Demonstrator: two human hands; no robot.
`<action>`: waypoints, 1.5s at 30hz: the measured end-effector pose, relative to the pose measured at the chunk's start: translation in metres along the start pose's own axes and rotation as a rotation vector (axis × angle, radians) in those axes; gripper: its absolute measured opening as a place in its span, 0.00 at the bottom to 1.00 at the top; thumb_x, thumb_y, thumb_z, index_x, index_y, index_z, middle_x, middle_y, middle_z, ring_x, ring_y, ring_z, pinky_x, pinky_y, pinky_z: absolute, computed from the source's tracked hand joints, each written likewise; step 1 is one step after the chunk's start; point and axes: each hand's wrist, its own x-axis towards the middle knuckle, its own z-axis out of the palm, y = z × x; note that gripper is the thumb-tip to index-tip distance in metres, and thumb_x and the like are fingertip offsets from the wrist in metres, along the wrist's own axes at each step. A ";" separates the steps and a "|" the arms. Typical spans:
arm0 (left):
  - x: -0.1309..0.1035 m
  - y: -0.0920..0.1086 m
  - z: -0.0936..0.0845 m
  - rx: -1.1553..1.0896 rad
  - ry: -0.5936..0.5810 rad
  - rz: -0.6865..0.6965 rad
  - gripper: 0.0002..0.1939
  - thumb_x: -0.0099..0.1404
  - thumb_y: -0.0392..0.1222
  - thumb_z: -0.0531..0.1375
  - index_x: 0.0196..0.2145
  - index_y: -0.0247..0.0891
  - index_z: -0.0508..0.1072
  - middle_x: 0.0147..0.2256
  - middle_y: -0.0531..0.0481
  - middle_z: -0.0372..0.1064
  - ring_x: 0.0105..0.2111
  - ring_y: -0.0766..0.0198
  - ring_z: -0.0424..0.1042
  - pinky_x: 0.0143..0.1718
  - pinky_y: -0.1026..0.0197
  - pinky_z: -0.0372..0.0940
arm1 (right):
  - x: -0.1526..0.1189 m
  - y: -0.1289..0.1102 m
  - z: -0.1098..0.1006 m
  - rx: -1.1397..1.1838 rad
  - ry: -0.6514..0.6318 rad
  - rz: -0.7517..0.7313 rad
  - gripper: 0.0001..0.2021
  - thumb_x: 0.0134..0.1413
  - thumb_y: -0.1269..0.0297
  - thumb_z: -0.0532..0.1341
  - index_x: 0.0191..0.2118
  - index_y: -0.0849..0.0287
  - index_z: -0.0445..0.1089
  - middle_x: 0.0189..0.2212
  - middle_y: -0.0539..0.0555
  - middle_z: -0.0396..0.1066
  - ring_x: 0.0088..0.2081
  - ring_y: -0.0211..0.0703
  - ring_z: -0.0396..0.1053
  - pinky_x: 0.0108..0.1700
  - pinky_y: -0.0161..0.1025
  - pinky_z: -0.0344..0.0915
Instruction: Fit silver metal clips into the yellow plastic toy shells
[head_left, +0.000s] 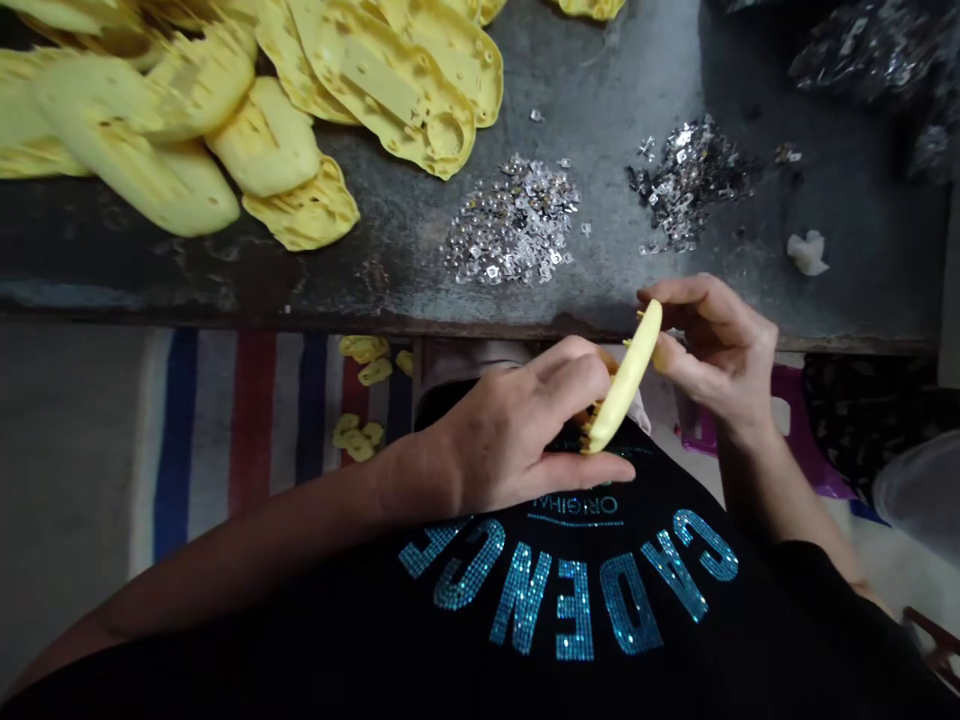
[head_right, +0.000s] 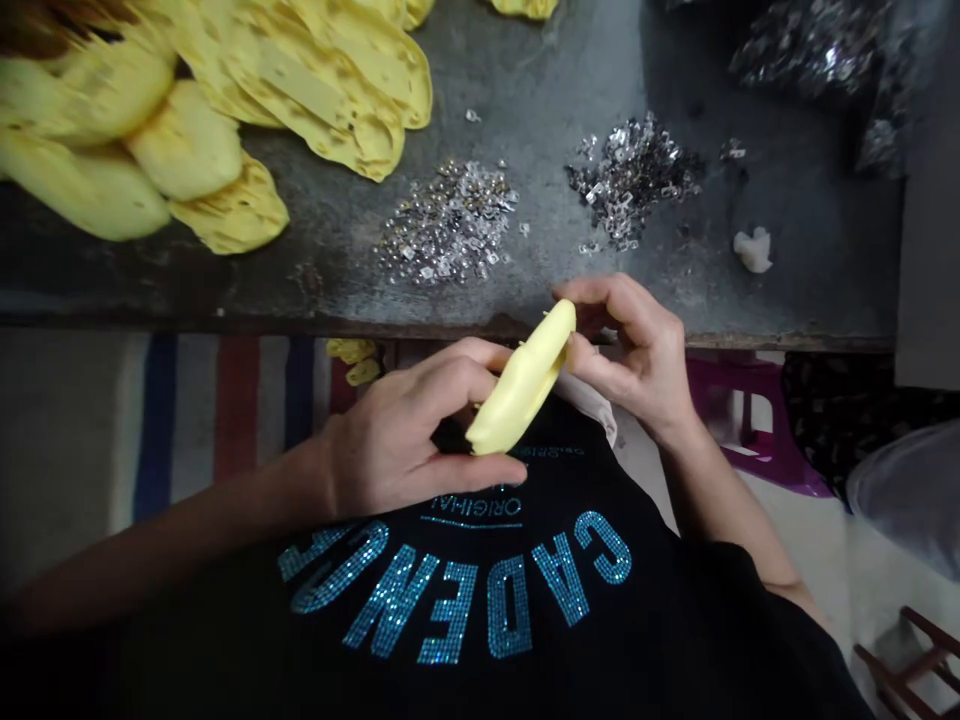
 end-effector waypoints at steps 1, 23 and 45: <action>-0.001 -0.004 -0.001 -0.031 -0.019 0.017 0.22 0.64 0.50 0.80 0.45 0.43 0.74 0.55 0.43 0.79 0.46 0.53 0.82 0.45 0.53 0.80 | -0.003 0.002 0.003 0.001 0.039 -0.041 0.14 0.70 0.53 0.72 0.58 0.40 0.82 0.46 0.54 0.84 0.41 0.53 0.82 0.43 0.53 0.83; 0.009 -0.031 -0.007 -0.103 -0.049 0.184 0.57 0.51 0.53 0.86 0.74 0.45 0.73 0.68 0.38 0.74 0.62 0.43 0.80 0.66 0.44 0.80 | -0.005 0.011 0.014 -0.165 0.309 -0.483 0.20 0.72 0.48 0.70 0.64 0.43 0.80 0.42 0.54 0.83 0.40 0.57 0.80 0.41 0.57 0.78; -0.026 -0.047 -0.009 -0.509 0.431 -0.078 0.41 0.71 0.49 0.75 0.75 0.48 0.66 0.62 0.38 0.79 0.51 0.51 0.85 0.46 0.58 0.82 | 0.009 -0.015 0.064 0.816 -0.107 0.539 0.22 0.46 0.51 0.88 0.36 0.54 0.79 0.27 0.43 0.75 0.23 0.31 0.68 0.24 0.29 0.67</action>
